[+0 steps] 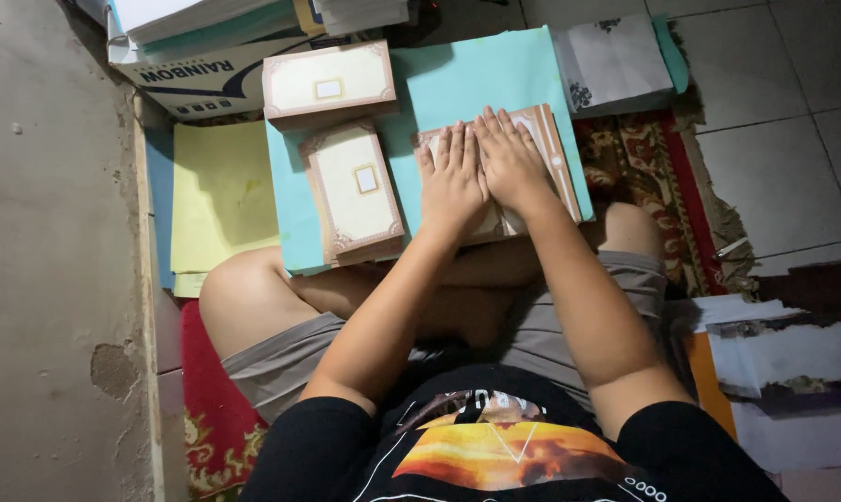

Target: The person flips through the pages of a small booklet, then picks up a card from a stack and places it inside the booklet before pressing down on it with both hands.

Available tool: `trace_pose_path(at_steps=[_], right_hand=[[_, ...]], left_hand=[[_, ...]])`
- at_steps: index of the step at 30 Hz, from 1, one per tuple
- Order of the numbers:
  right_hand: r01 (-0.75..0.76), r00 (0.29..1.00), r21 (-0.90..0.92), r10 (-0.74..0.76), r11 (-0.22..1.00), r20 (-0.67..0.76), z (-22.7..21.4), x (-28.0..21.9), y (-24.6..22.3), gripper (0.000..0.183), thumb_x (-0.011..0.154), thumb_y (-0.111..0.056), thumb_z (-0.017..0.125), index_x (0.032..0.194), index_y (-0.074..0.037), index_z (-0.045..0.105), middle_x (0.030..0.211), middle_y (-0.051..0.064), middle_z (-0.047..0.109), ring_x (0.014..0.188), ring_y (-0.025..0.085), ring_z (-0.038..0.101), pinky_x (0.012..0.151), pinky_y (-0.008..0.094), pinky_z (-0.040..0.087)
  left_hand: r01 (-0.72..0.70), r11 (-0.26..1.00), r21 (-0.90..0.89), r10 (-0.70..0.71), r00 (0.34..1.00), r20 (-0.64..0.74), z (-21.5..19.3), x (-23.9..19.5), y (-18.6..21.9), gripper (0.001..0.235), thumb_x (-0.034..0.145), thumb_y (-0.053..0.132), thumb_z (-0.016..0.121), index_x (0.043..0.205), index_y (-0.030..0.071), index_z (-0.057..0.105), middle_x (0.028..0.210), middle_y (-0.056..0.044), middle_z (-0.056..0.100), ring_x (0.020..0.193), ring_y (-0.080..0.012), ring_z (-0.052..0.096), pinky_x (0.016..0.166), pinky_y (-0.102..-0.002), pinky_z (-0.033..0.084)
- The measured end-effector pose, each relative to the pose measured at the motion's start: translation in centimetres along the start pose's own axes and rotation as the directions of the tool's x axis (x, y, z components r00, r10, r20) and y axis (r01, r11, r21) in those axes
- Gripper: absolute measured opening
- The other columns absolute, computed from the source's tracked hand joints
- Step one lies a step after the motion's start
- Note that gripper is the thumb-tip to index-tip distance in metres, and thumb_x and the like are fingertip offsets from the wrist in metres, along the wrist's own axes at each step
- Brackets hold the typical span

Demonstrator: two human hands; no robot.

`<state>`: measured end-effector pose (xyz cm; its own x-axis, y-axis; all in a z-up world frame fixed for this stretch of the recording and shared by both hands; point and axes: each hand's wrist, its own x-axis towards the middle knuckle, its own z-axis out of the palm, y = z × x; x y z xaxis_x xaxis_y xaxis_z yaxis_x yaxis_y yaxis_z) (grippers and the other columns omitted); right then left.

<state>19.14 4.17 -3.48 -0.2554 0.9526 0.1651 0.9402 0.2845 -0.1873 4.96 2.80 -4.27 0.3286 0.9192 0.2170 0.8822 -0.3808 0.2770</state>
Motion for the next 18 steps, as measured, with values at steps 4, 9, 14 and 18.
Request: trace_pose_path(at_steps=[4,9,14,18], right_hand=[[0.006,1.0,-0.018,-0.006,1.0,0.004,-0.7,-1.9,-0.9,0.064,0.101,-0.02,0.045,0.163,-0.007,0.036,0.169,0.017,0.03,0.155,0.037,0.029,0.122,0.056,0.024],[0.001,1.0,0.009,-0.001,1.0,0.014,-2.4,-6.7,-2.8,0.063,0.1,-0.011,0.037,0.163,-0.006,0.033,0.169,0.018,0.03,0.154,0.037,0.029,0.123,0.054,0.023],[0.038,0.999,-0.009,-0.038,0.999,-0.022,-2.7,-11.2,-3.7,0.064,0.1,-0.011,0.04,0.163,-0.003,0.031,0.17,0.012,0.03,0.157,0.029,0.026,0.126,0.047,0.02],[0.007,1.0,-0.008,-0.006,1.0,0.025,-3.3,-11.8,-4.2,0.067,0.099,-0.011,0.04,0.164,-0.003,0.027,0.171,0.011,0.027,0.157,0.028,0.025,0.127,0.045,0.018]], left_hand=[[0.008,1.0,0.009,-0.008,1.0,-0.017,0.1,-0.2,0.0,0.066,0.1,0.036,0.037,0.16,0.01,0.035,0.168,-0.012,0.032,0.157,-0.0308,0.026,0.126,-0.059,0.014],[0.02,0.999,0.028,-0.021,0.997,0.068,-1.3,0.1,0.3,0.069,0.099,0.04,0.04,0.164,0.018,0.029,0.17,-0.011,0.027,0.159,-0.0315,0.021,0.126,-0.06,0.01],[0.049,0.995,0.087,-0.056,0.995,0.081,-1.9,1.8,0.8,0.063,0.1,0.043,0.037,0.161,0.028,0.029,0.168,-0.009,0.027,0.156,-0.0309,0.022,0.124,-0.062,0.01],[0.065,0.996,0.065,-0.078,0.972,0.223,-2.7,2.1,1.3,0.065,0.106,0.04,0.032,0.166,0.021,0.017,0.172,-0.013,0.007,0.159,-0.0335,0.002,0.126,-0.06,0.002]])
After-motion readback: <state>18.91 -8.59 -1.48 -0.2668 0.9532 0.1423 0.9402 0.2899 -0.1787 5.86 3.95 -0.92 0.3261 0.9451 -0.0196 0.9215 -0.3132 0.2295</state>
